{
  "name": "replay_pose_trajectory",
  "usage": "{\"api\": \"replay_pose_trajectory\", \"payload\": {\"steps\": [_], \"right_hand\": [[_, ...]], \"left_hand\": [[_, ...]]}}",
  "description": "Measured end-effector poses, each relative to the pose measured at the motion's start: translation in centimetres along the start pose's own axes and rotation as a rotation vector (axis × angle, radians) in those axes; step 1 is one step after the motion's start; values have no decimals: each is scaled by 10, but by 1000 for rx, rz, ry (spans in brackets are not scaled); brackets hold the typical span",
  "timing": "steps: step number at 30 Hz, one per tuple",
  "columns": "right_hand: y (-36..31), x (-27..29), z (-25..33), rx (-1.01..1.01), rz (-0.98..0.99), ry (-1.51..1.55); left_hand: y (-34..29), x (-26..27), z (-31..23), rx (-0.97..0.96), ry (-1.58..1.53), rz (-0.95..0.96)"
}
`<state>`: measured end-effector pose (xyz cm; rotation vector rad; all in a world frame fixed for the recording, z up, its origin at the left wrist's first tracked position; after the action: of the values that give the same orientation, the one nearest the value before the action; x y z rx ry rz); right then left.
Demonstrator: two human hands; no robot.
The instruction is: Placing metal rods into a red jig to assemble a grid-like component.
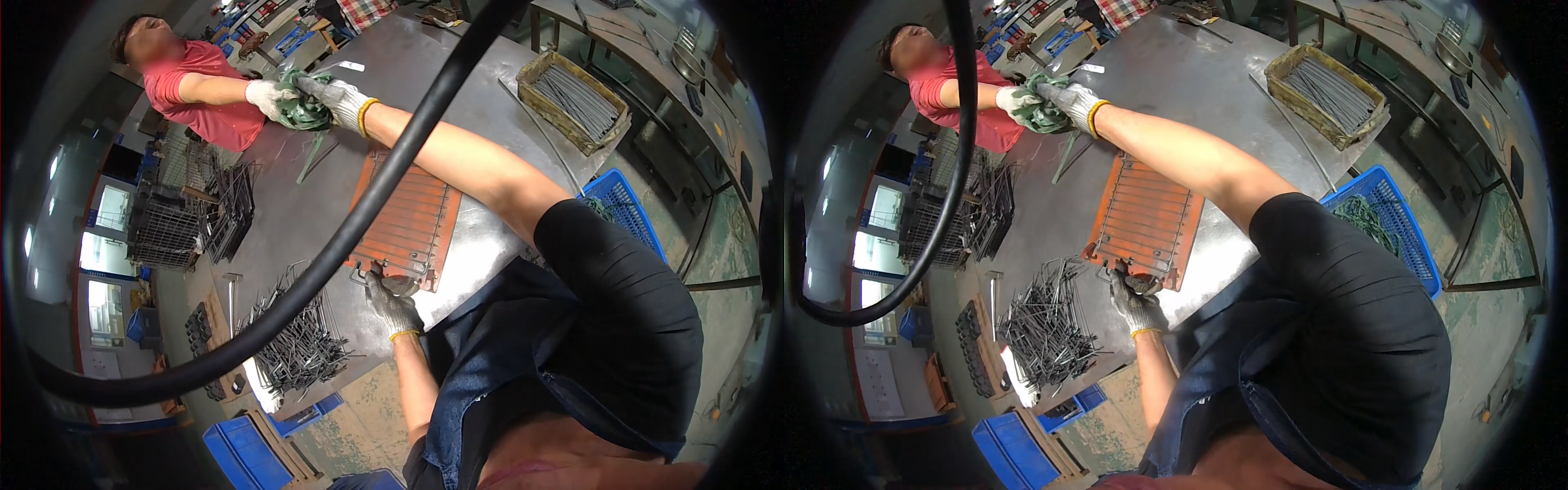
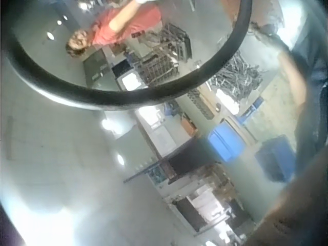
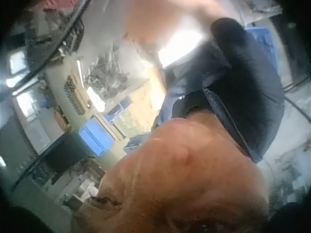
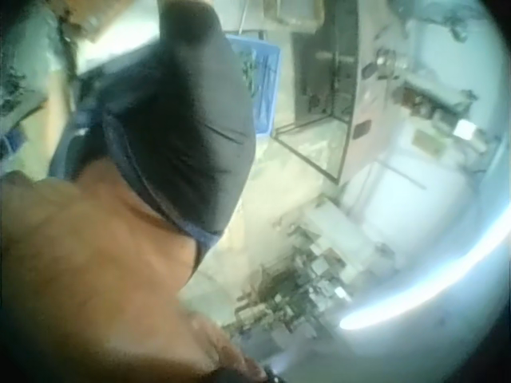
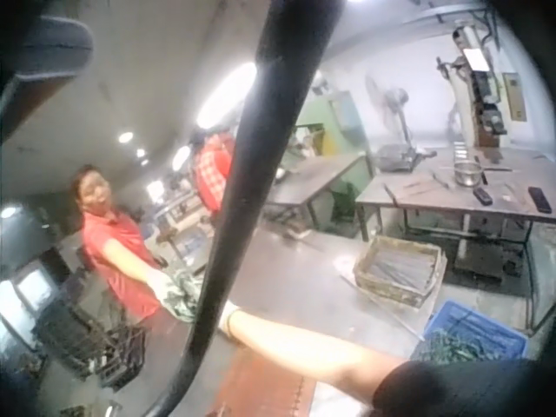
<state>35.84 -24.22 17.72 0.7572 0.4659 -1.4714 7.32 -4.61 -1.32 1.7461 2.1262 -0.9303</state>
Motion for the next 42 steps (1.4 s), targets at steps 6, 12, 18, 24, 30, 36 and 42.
{"api": "replay_pose_trajectory", "payload": {"steps": [6, 12, 18, 24, 30, 36, 42], "right_hand": [[-25, 43, -3, 73, 85, -49], [-160, 92, 39, -66, -15, -318], [-310, 219, 152, -287, 282, 1142], [-570, 348, 299, 179, 329, 2644], [-755, 403, 296, 80, 1298, 3545], [-796, 502, 212, 943, 2985, 3004], [-786, 511, 236, 1387, 2405, 2941]], "left_hand": [[-13, -11, -8, 9, 28, 36], [-9, 16, -10, -49, 71, 9], [-32, -16, -8, 39, 173, 12], [-8, 7, -15, -78, 372, 122], [24, 34, -1, -79, 506, 235], [17, 22, 5, 5, 532, 95], [31, 52, -22, -168, 1000, 84]]}}
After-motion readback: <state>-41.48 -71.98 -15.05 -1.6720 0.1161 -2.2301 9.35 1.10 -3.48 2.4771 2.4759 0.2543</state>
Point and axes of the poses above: each hand's wrist, its own y-axis towards the middle knuckle, its own x-axis out of the back of the hand, z = x × y, the point moved 5 cm from there along y, towards the middle knuckle, and after that the axes turned 2 degrees about y, right-handed, at the moved point
